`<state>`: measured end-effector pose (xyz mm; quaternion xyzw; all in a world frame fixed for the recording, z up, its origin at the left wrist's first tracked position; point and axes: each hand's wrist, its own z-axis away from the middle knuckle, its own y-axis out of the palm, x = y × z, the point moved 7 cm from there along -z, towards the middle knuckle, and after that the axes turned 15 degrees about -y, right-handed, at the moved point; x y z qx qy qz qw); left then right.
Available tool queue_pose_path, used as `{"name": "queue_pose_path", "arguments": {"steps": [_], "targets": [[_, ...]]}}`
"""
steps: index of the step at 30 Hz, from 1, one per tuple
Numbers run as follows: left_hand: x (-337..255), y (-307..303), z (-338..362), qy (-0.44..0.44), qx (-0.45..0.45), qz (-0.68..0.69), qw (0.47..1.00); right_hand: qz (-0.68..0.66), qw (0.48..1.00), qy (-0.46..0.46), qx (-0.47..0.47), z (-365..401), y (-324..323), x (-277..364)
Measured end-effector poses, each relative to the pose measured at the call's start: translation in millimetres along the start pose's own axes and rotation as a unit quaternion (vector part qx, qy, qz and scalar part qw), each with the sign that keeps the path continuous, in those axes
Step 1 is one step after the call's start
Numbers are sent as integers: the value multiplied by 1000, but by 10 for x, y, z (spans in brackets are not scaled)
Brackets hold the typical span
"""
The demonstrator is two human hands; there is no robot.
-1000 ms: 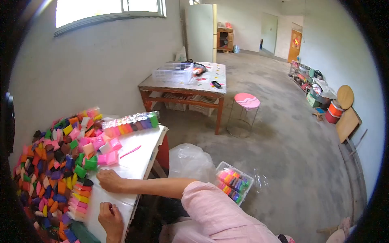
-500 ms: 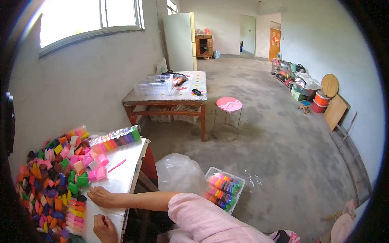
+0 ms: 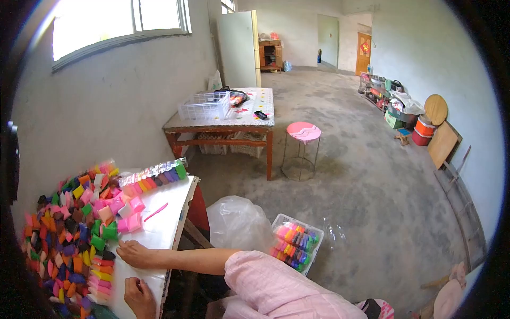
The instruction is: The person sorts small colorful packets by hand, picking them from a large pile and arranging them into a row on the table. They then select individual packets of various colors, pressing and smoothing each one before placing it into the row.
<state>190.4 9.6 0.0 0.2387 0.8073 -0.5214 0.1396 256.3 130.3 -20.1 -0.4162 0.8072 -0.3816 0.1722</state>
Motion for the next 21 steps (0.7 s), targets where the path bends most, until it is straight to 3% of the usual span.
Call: {"name": "queue_pose_path", "arguments": {"steps": [5, 21], "targets": [[-191, -143, 34, 11, 19, -27, 999, 3, 1000, -23, -9, -19, 118, -29], [-41, -1, 18, 21, 0, -27, 999, 14, 999, -19, -25, 2, 31, -2]]}}
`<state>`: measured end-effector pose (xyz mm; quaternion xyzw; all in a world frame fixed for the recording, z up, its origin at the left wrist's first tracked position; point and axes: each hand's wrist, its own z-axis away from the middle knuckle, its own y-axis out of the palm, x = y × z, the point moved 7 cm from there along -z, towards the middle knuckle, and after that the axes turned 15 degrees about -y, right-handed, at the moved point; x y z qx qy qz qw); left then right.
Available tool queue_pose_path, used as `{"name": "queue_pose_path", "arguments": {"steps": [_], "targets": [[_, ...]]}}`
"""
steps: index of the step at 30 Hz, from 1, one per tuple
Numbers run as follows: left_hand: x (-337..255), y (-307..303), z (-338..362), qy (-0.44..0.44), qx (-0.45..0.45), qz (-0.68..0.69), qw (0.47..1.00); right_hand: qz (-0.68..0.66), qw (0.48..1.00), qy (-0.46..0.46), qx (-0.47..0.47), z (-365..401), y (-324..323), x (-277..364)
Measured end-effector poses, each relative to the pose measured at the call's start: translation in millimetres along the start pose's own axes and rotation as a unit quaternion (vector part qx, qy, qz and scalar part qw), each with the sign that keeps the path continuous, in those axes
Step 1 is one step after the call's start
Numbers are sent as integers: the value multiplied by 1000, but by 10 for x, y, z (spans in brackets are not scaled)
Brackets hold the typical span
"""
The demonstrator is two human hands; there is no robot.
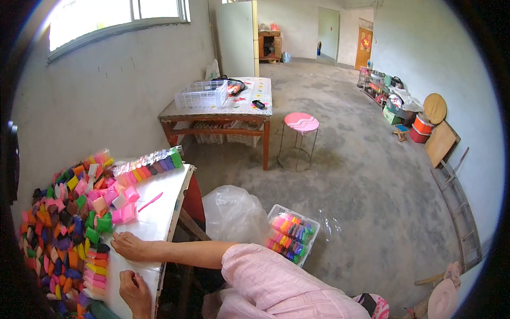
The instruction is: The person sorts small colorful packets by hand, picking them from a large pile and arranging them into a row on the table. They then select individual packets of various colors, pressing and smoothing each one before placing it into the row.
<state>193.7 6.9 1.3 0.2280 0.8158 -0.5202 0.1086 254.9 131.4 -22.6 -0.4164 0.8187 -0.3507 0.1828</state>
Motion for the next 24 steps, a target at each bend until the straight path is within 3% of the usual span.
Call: {"name": "queue_pose_path", "arguments": {"steps": [7, 10, 24], "targets": [[-111, -117, -9, -30, 32, -16, 999, 26, 999, -16, 32, -22, 109, -2], [-115, -119, -1, -4, 10, -5, 1000, 45, 997, -25, 54, -33, 154, 0], [-84, -106, -7, -11, 16, -14, 1000, 9, 1000, 4, 7, -7, 59, -6]]}}
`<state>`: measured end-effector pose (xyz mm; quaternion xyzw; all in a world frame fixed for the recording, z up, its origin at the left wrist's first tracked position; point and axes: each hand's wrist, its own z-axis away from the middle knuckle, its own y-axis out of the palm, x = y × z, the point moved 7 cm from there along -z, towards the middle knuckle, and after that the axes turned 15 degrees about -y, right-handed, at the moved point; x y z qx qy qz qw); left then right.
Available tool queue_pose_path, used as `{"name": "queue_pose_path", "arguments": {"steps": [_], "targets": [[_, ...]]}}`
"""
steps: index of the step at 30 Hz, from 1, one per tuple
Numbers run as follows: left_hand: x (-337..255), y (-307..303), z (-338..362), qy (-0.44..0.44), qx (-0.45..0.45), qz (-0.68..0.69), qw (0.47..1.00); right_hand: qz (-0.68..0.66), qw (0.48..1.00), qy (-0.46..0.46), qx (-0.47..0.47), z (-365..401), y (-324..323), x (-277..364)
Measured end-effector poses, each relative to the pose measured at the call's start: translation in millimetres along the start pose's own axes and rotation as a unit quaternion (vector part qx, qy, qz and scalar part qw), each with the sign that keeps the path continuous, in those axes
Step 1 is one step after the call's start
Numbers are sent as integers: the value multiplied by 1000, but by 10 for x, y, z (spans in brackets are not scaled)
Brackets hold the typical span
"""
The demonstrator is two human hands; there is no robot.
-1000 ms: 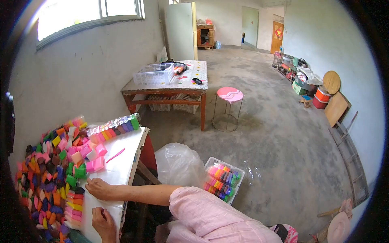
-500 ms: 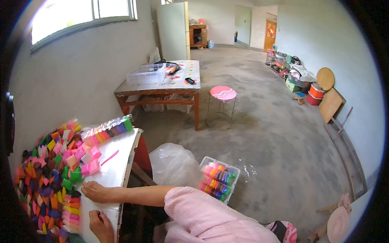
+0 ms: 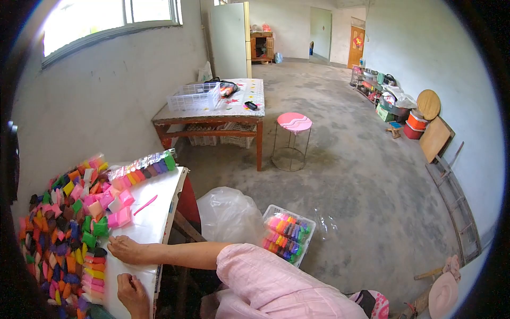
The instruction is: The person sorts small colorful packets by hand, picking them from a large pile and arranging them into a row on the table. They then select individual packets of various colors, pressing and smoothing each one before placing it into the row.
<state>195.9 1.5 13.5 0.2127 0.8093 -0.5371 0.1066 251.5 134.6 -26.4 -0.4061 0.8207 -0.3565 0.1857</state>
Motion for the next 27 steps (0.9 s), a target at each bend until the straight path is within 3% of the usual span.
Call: {"name": "queue_pose_path", "arguments": {"steps": [27], "targets": [[126, 136, 2, 5, -19, 14, 1000, 7, 1000, -11, -3, 3, -32, 15]]}}
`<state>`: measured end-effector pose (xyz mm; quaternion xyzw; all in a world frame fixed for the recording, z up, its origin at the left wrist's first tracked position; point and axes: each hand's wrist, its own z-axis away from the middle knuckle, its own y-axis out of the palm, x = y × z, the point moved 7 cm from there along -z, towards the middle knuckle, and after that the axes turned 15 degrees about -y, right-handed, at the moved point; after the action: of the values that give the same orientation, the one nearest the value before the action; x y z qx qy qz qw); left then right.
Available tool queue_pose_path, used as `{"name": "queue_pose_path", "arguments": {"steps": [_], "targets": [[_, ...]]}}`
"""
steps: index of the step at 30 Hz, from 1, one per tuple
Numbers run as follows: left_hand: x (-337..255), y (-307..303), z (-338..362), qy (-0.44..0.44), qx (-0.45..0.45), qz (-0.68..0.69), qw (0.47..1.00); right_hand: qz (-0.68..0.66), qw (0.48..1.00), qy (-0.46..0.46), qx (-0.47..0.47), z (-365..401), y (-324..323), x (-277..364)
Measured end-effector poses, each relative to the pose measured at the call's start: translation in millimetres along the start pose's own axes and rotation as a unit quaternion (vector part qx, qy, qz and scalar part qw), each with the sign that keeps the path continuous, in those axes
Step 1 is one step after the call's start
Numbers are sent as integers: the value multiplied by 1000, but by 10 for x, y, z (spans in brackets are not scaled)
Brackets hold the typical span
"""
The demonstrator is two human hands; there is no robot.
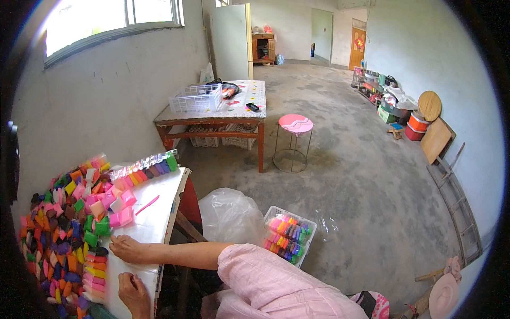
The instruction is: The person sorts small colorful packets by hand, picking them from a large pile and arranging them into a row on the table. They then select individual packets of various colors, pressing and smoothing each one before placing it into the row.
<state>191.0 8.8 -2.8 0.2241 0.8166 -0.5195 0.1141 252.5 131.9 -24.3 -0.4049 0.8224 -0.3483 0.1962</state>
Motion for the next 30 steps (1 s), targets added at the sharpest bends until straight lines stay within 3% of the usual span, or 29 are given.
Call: {"name": "queue_pose_path", "arguments": {"steps": [16, 20, 22, 25, 30], "targets": [[-41, -31, -2, 5, -8, 11, 1000, -7, 1000, 12, 17, 0, 27, -11], [-196, -171, -4, 1, 22, -10, 1000, 15, 1000, -3, -1, 11, 77, -13], [-180, -163, 14, 11, 9, -14, 1000, 65, 994, -62, 54, -38, 210, 4], [-168, -165, 13, 20, -1, -12, 1000, 29, 1000, 0, -1, 0, 119, -24], [-147, -156, 28, 11, 6, -14, 1000, 15, 1000, 13, 0, 1, 93, -11]]}}
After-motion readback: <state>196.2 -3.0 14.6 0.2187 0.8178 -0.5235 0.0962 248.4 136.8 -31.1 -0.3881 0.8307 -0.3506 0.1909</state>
